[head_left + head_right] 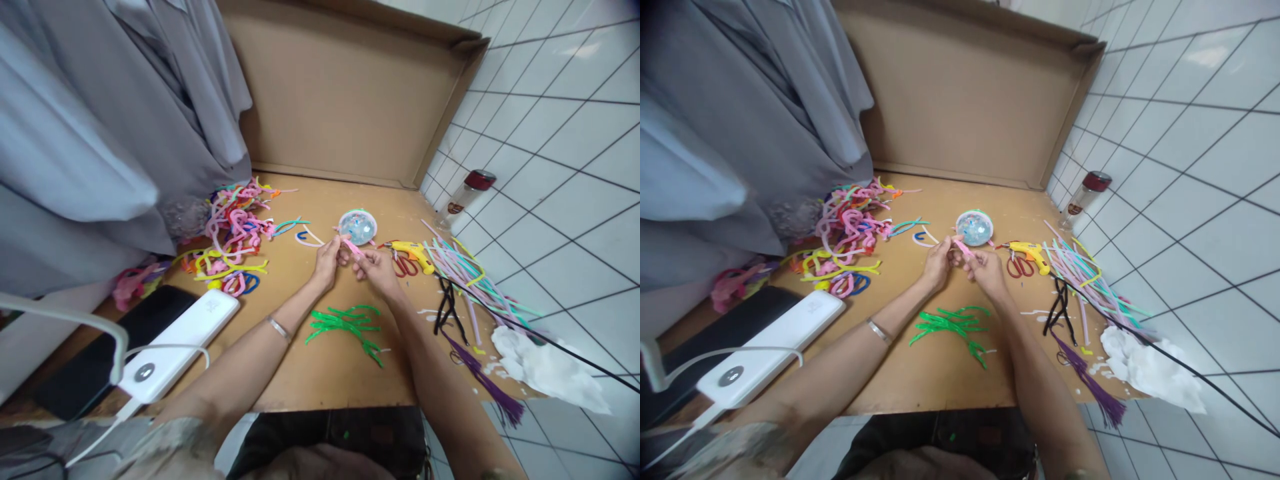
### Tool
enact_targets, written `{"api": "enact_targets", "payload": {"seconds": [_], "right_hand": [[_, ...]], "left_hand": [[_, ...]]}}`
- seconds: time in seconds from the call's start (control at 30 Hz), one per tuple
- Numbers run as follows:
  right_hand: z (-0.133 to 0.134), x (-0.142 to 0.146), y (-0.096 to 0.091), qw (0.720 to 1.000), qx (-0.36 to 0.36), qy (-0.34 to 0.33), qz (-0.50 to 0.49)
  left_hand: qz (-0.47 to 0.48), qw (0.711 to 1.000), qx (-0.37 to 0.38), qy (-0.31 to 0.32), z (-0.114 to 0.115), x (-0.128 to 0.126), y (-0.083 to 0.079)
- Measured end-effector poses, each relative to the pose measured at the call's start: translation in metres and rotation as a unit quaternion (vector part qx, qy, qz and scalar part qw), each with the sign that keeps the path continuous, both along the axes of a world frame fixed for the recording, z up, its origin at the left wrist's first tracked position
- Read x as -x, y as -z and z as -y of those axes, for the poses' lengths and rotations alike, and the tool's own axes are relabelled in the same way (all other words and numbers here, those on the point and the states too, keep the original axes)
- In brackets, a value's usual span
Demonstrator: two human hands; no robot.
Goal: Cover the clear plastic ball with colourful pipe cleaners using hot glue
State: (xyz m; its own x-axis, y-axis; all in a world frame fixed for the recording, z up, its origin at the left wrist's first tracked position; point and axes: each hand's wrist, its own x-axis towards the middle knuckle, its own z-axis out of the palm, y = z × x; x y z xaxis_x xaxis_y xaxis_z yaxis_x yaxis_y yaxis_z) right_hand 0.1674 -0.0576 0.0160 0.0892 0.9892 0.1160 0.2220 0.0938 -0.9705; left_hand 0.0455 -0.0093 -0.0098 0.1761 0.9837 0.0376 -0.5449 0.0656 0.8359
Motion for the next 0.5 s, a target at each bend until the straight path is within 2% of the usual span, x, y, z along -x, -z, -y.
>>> {"api": "enact_targets", "payload": {"seconds": [0.1,0.23,0.4,0.5], "right_hand": [[0.0,0.001,-0.001,1.0,0.009,-0.002,-0.009],[0.002,0.002,-0.003,0.999,0.034,-0.011,-0.029],[0.006,0.001,-0.011,0.985,0.129,-0.045,-0.108],[0.007,0.001,-0.015,0.977,0.156,-0.049,-0.134]], "left_hand": [[-0.006,1.0,-0.005,0.014,0.003,-0.001,-0.001],[-0.011,0.999,-0.043,-0.001,0.003,-0.001,-0.001],[0.026,0.995,0.001,-0.091,-0.015,0.014,-0.002],[0.046,0.99,0.019,-0.132,-0.026,0.025,-0.004]]}}
